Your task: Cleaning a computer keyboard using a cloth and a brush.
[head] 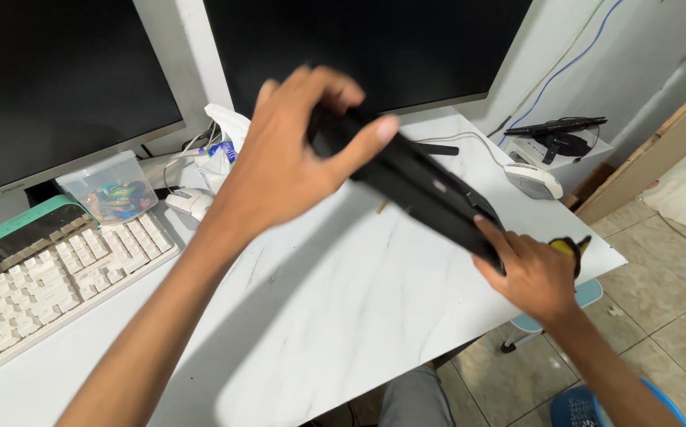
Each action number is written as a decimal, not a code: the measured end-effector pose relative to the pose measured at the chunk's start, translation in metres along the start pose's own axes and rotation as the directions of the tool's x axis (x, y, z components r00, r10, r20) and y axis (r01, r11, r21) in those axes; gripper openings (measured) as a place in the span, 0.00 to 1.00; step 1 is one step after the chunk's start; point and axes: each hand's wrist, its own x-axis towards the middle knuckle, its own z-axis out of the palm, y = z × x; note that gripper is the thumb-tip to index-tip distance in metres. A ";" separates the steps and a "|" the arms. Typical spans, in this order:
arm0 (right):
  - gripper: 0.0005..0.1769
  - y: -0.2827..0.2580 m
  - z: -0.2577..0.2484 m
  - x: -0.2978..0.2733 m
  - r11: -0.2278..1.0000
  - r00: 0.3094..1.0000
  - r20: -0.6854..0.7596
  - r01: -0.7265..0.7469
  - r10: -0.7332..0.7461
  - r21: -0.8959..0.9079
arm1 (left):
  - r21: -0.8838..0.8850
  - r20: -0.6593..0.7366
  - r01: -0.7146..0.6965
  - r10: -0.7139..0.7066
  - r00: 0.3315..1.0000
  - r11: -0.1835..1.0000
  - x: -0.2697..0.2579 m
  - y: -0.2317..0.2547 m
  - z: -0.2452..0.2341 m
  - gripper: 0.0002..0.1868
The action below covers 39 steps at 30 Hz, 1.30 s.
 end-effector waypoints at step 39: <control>0.22 0.071 -0.068 0.064 0.978 0.982 0.149 -0.139 0.116 0.153 | 0.563 0.371 -0.659 0.560 0.741 0.498 0.104 -0.039 0.171 0.11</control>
